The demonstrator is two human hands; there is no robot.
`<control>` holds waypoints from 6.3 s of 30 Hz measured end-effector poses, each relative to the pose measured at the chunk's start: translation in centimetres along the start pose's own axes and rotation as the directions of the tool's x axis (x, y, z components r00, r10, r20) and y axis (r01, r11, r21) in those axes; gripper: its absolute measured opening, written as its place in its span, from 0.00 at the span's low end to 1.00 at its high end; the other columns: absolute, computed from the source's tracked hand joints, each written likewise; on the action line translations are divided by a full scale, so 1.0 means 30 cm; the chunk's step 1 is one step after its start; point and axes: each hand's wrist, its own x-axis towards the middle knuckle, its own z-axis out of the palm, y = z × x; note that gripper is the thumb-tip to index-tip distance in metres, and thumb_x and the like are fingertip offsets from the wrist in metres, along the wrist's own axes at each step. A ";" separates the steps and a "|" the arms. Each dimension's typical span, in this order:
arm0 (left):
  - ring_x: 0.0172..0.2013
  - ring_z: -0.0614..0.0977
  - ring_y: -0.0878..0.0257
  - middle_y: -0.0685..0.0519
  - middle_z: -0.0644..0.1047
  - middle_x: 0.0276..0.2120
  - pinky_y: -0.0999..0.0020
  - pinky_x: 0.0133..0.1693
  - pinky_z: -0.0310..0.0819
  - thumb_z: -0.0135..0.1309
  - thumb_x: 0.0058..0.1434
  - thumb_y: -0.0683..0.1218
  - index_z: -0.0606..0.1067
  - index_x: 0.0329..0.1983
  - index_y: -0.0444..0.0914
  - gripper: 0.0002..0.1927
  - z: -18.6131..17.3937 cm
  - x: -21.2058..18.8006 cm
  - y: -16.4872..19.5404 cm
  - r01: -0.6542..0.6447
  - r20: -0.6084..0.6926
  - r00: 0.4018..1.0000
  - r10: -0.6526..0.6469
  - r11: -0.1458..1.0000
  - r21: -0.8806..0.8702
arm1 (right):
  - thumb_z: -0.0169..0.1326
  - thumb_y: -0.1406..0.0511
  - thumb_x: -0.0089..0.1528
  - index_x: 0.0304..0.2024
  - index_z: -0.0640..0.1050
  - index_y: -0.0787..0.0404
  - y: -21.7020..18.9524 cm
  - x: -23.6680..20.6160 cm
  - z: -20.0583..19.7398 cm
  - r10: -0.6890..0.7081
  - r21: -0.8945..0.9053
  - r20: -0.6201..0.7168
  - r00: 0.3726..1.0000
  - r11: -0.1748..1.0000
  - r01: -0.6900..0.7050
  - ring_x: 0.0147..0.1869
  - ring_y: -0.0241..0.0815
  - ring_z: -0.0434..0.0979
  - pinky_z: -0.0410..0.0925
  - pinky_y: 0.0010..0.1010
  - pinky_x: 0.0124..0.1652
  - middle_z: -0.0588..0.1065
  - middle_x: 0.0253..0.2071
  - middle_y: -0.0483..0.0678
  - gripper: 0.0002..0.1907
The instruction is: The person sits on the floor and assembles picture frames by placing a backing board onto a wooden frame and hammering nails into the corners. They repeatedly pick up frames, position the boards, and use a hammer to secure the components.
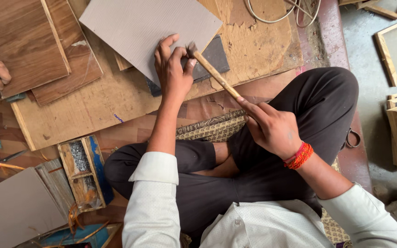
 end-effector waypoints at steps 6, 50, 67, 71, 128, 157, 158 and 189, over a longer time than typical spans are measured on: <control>0.70 0.60 0.42 0.50 0.66 0.65 0.43 0.66 0.52 0.67 0.60 0.42 0.76 0.38 0.41 0.09 0.018 -0.014 0.006 -0.030 -0.005 1.000 0.030 0.999 -0.022 | 0.60 0.68 0.64 0.63 0.75 0.56 -0.008 -0.010 -0.009 0.030 0.146 -0.113 0.993 0.989 -0.013 0.27 0.47 0.75 0.67 0.37 0.26 0.74 0.31 0.48 0.23; 0.71 0.68 0.47 0.40 0.68 0.68 0.53 0.74 0.57 0.58 0.63 0.32 0.49 0.78 0.39 0.46 0.025 -0.084 -0.033 -0.166 0.002 0.985 0.170 0.965 -0.205 | 0.62 0.71 0.61 0.60 0.76 0.60 0.007 -0.069 0.076 -0.011 0.116 -0.148 0.989 0.993 0.028 0.28 0.47 0.76 0.67 0.33 0.28 0.77 0.34 0.51 0.24; 0.73 0.64 0.46 0.44 0.64 0.73 0.50 0.79 0.50 0.58 0.62 0.31 0.42 0.82 0.42 0.52 0.006 -0.130 -0.009 -0.175 -0.003 0.984 0.178 0.965 -0.195 | 0.59 0.75 0.64 0.63 0.73 0.60 -0.028 -0.098 0.066 -0.143 0.061 -0.275 0.951 0.984 0.165 0.27 0.47 0.74 0.66 0.34 0.29 0.73 0.30 0.50 0.24; 0.75 0.61 0.44 0.42 0.61 0.75 0.49 0.78 0.48 0.58 0.63 0.32 0.40 0.82 0.41 0.52 0.012 -0.145 -0.009 -0.237 -0.049 0.972 0.232 0.957 -0.168 | 0.61 0.73 0.61 0.63 0.75 0.60 -0.008 -0.114 0.071 -0.058 -0.011 -0.144 0.988 0.998 0.057 0.24 0.46 0.74 0.65 0.35 0.26 0.75 0.28 0.51 0.27; 0.43 0.83 0.61 0.48 0.80 0.46 0.68 0.46 0.82 0.60 0.64 0.41 0.72 0.59 0.30 0.21 -0.253 -0.341 -0.351 0.032 -0.045 0.615 -0.788 0.081 -0.996 | 0.60 0.75 0.61 0.50 0.75 0.67 -0.199 0.201 0.448 -0.059 0.783 0.181 0.982 0.613 -0.108 0.52 0.38 0.79 0.76 0.28 0.50 0.76 0.55 0.52 0.14; 0.46 0.82 0.49 0.49 0.82 0.42 0.54 0.45 0.77 0.61 0.57 0.42 0.80 0.42 0.43 0.10 -0.902 -1.014 -1.064 0.471 0.073 0.801 -0.594 0.702 0.535 | 0.65 0.67 0.60 0.50 0.83 0.53 0.049 0.554 0.313 -0.176 -0.018 0.067 0.982 0.984 0.177 0.39 0.45 0.80 0.72 0.35 0.41 0.80 0.38 0.48 0.15; 0.43 0.83 0.49 0.49 0.82 0.41 0.54 0.44 0.77 0.61 0.59 0.42 0.80 0.43 0.42 0.09 -0.900 -1.011 -1.060 0.532 0.059 0.778 -0.626 0.705 0.468 | 0.65 0.67 0.59 0.51 0.83 0.53 0.041 0.555 0.317 -0.173 0.019 0.078 0.982 0.985 0.172 0.38 0.44 0.80 0.72 0.35 0.40 0.80 0.38 0.48 0.17; 0.41 0.81 0.52 0.51 0.78 0.36 0.55 0.43 0.73 0.58 0.61 0.34 0.74 0.37 0.37 0.07 -0.053 0.046 0.027 0.023 -0.168 0.985 -0.043 0.992 -0.122 | 0.55 0.73 0.64 0.67 0.69 0.60 -0.033 -0.023 0.021 0.052 0.170 -0.084 0.995 0.985 -0.037 0.39 0.48 0.80 0.72 0.34 0.38 0.78 0.43 0.54 0.27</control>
